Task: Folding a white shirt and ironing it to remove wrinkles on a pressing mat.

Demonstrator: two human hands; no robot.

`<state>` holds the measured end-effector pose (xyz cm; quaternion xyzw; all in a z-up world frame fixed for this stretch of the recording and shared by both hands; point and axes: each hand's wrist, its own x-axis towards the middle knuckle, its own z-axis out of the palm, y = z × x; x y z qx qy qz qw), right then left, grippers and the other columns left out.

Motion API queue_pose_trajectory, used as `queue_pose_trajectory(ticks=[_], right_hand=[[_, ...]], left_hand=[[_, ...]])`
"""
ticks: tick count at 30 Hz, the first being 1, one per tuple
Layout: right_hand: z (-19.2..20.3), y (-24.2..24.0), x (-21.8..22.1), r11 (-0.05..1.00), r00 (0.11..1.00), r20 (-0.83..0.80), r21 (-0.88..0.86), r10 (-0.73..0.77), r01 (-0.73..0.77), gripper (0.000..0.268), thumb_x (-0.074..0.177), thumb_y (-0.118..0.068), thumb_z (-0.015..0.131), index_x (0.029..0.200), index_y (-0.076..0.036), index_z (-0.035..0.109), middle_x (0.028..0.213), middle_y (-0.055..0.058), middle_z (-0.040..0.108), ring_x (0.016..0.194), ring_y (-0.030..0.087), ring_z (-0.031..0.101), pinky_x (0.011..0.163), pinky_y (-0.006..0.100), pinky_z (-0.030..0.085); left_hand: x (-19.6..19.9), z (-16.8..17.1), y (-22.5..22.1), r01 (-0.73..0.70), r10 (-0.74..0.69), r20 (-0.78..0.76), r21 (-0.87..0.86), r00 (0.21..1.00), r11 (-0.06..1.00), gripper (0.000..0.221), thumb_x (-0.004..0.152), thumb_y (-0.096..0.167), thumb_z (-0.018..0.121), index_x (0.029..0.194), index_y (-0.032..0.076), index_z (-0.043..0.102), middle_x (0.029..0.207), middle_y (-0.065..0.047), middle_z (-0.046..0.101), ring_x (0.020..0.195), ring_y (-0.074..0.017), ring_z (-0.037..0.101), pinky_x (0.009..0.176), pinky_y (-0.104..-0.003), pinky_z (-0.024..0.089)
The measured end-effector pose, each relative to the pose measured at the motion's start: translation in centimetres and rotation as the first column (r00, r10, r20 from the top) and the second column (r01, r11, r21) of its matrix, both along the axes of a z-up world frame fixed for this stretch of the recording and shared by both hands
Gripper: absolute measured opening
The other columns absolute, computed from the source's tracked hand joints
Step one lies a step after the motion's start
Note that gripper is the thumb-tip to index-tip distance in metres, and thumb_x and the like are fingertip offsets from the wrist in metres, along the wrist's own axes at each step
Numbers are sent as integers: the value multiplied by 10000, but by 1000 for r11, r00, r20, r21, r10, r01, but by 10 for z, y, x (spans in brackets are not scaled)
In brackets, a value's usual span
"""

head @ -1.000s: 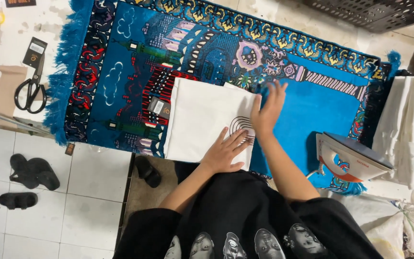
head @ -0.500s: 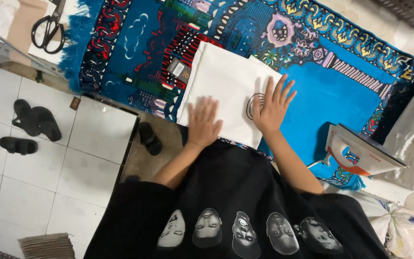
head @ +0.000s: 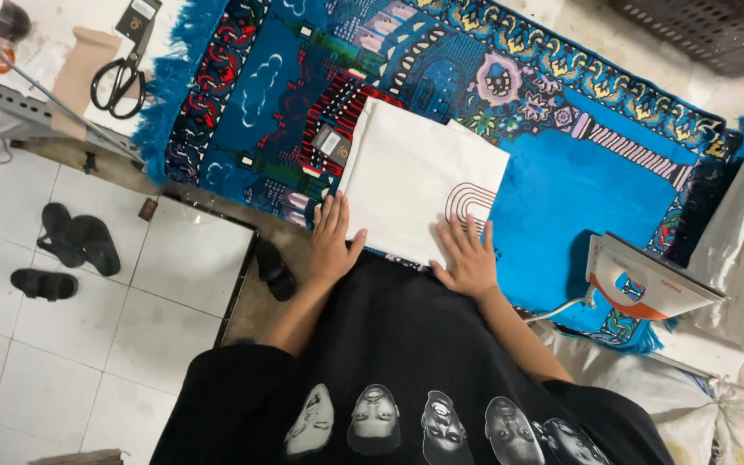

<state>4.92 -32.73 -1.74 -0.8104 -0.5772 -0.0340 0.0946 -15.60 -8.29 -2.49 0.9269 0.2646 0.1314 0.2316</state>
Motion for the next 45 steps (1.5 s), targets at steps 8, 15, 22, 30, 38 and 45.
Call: queue_pose_trajectory(ticks=[8,15,22,30,38,45], right_hand=[[-8,1,-4,999,998,42,-32,36,-35,694,941,-638,425,1577,-360,420,1671,22,355,1576,296,229,1263,574,138],[-8,-21,-20,976,970,-111,7,-217,219,739,948,-613,533,1527,-155,511,1683,251,276,1555,463,194,1230,628,134],[10,-1,-27,855,826,-246,-23,-506,517,882,994,-563,473,1667,-73,185,1702,266,53,1563,430,42,1224,627,77],[19,91,16,850,853,-39,70,-521,522,684,1060,-330,525,1616,14,324,1669,321,153,1555,454,132,1224,599,79],[13,96,31,784,773,-136,-96,-620,613,763,1051,-464,447,1654,-58,214,1699,263,75,1581,398,54,1249,574,54],[15,90,25,760,752,-121,-37,-649,649,762,1059,-474,439,1661,-59,225,1712,234,89,1583,373,33,1240,573,-15]], left_hand=[[-5,-21,13,42,-51,39,210,998,977,694,999,410,514,1547,-2,400,1624,-193,367,1510,-323,338,1252,-491,181],[-37,0,45,-245,243,38,231,969,942,709,866,178,550,1524,-49,415,1578,-232,411,1472,-378,376,1235,-510,230],[43,29,78,37,-74,188,195,979,980,562,964,140,481,1513,20,473,1598,-185,401,1461,-351,387,1238,-528,203],[174,9,88,360,-365,-8,174,931,916,748,981,422,604,1581,54,352,1671,-144,274,1558,-298,251,1291,-502,129],[169,5,111,229,-215,-135,92,967,969,882,1001,636,473,1606,26,275,1690,-186,201,1573,-338,177,1258,-567,51],[166,14,103,213,-178,-169,213,969,954,836,1039,621,456,1620,57,248,1682,-239,145,1565,-411,102,1217,-664,-28]])
